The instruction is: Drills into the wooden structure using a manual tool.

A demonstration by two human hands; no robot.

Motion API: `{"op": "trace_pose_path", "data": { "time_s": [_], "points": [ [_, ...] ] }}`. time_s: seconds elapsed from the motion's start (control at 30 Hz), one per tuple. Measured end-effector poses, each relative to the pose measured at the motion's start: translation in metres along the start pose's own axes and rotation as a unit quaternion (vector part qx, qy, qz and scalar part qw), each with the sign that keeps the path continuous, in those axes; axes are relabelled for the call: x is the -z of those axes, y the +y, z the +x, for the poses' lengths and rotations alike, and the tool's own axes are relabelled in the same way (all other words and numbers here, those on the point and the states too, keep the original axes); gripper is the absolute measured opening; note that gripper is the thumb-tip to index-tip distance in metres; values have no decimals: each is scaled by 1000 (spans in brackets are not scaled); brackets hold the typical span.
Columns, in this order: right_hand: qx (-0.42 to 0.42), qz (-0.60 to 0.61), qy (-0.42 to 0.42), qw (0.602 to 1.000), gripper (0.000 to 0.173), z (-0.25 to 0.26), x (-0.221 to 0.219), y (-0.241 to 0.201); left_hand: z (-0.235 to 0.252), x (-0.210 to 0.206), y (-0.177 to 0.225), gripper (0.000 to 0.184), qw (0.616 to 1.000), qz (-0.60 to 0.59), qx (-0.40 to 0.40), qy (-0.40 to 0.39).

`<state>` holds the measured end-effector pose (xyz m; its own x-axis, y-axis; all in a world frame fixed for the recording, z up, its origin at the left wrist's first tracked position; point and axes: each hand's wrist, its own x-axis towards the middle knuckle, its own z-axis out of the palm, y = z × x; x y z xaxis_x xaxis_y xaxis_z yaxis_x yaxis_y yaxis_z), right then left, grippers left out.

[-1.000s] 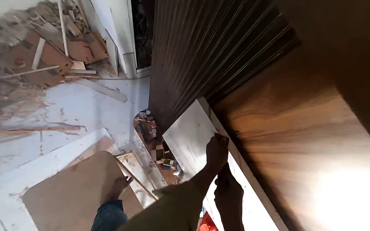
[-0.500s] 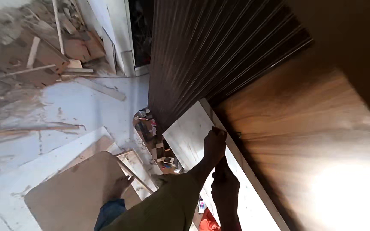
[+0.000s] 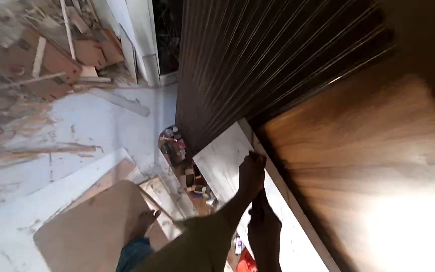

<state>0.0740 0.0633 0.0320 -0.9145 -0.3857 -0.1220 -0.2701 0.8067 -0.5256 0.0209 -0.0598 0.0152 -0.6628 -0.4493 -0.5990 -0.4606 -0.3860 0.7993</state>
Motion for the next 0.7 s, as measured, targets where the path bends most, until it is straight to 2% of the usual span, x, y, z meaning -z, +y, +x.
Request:
{"op": "trace_pose_path", "data": {
  "time_s": [0.1,0.2,0.27,0.33,0.4,0.47,0.57,0.7],
  "points": [
    [25,2,13,1000,41,14,-4,-13,13,9,17,43,1000,15,1,6],
    [-7,-7,0,1000,35,0,5,-21,15,-4,-1,43,1000,12,19,13],
    [-14,-9,1,1000,36,7,4,-29,21,-1,5,45,1000,7,-12,22],
    [-15,-3,2,1000,36,18,0,-33,29,4,12,44,1000,11,-2,17],
    [-34,-5,-9,999,35,16,2,-29,21,3,10,44,1000,-1,23,13],
    [-18,-1,4,1000,36,15,1,-28,18,5,13,46,1000,-7,1,15],
    [2,1,6,1000,37,19,-4,-32,23,13,18,43,1000,12,19,16],
    [-18,5,5,1000,37,17,-4,-37,15,20,19,46,1000,-4,10,9]
  ]
}}
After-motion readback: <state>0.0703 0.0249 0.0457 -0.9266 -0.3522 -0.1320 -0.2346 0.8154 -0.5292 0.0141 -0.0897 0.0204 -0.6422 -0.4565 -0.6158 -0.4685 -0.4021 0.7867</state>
